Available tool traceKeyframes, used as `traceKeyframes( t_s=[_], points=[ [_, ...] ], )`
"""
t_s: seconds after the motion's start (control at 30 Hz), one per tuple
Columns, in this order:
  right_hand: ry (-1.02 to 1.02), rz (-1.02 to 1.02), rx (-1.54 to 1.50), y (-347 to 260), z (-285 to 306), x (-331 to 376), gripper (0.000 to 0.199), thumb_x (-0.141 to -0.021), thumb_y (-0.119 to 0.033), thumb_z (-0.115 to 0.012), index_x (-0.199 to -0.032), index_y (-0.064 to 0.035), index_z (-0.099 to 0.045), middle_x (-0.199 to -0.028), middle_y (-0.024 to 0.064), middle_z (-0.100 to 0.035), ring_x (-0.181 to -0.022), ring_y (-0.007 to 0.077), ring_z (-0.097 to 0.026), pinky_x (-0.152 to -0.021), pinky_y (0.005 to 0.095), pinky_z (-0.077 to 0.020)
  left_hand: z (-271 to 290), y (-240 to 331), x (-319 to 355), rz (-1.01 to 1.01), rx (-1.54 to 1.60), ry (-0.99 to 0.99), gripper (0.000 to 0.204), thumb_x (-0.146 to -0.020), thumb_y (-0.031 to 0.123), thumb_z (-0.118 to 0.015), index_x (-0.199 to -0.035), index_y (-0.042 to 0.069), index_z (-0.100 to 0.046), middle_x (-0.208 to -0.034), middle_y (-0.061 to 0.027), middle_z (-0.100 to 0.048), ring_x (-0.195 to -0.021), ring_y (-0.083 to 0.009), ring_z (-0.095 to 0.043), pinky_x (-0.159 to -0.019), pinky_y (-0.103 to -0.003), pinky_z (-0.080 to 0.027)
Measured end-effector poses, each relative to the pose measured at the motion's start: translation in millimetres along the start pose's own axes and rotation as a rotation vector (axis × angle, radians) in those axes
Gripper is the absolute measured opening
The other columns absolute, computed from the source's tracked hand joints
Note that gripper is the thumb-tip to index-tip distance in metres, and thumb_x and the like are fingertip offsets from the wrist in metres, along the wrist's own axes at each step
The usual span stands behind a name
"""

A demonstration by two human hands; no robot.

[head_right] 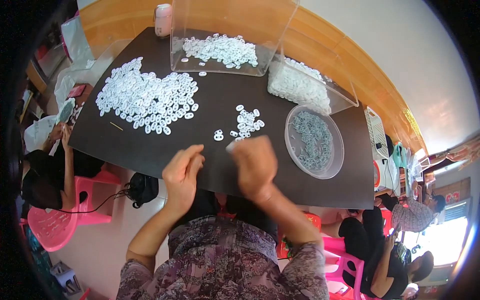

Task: Manually inserting small grey inserts into white plastic housing components at a shared workbench.

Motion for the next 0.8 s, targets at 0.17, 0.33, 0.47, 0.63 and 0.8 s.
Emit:
traceKeyframes(
  t_s=[0.17, 0.33, 0.47, 0.63, 0.8],
  points=[
    [0.23, -0.331, 0.104, 68.3, 59.4, -87.6, 0.011, -0.081, -0.006, -0.062, -0.09, 0.0002, -0.064, -0.085, 0.0129, -0.062, -0.079, 0.023, -0.059, -0.074, 0.031, -0.0464, -23.9, -16.1, -40.0, -0.275, -0.404, -0.135, 0.023, -0.072, -0.002, -0.065, -0.093, 0.008, -0.065, -0.077, -0.0072, -0.057, -0.073, -0.026, -0.055, -0.06, -0.036, -0.045],
    [0.111, -0.103, 0.561, 136.6, 86.9, -137.4, 0.011, -0.08, -0.011, -0.063, -0.087, -0.0031, -0.066, -0.085, 0.0141, -0.064, -0.086, 0.0296, -0.059, -0.074, 0.0388, -0.0456, -38.9, -32.8, -44.5, -0.321, -0.376, -0.235, 0.025, -0.071, -0.004, -0.063, -0.09, 0.011, -0.067, -0.076, -0.0057, -0.054, -0.073, -0.0245, -0.054, -0.06, -0.035, -0.044],
    [-0.03, -0.08, 0.681, 179.2, 86.6, -153.6, 0.019, -0.078, -0.016, -0.062, -0.09, -0.0018, -0.067, -0.084, 0.0164, -0.066, -0.082, 0.0302, -0.063, -0.073, 0.0386, -0.0469, -36.6, -36.7, -57.0, -0.188, -0.331, -0.202, 0.022, -0.073, -0.001, -0.062, -0.09, 0.011, -0.067, -0.073, -0.0064, -0.054, -0.072, -0.0245, -0.055, -0.062, -0.036, -0.044],
    [-0.173, -0.129, 0.724, 207.9, 72.6, -167.1, 0.014, -0.075, -0.014, -0.061, -0.084, -0.0052, -0.068, -0.081, 0.0184, -0.066, -0.078, 0.0338, -0.064, -0.071, 0.0406, -0.0489, -55.4, -31.7, -68.4, -0.196, -0.604, -0.354, 0.014, -0.071, 0.012, -0.07, -0.08, 0.005, -0.062, -0.079, -0.0116, -0.054, -0.08, -0.0304, -0.055, -0.067, -0.041, -0.047],
    [-0.3, -0.156, 0.717, 205.1, 75.9, -174.2, 0.014, -0.075, -0.014, -0.061, -0.083, -0.0065, -0.07, -0.079, 0.0186, -0.066, -0.075, 0.0334, -0.065, -0.068, 0.0403, -0.0495, -62.9, -28.8, -70.9, -0.207, -0.642, -0.401, 0.015, -0.068, 0.007, -0.069, -0.073, 0.005, -0.056, -0.077, -0.0098, -0.052, -0.076, -0.0287, -0.053, -0.065, -0.04, -0.044]
  ],
)
Point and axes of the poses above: each hand's wrist, its own x-axis away from the middle knuckle, its own z-axis out of the back of the hand, y = z × x, the point moved 4 cm from there along -x, towards the middle knuckle
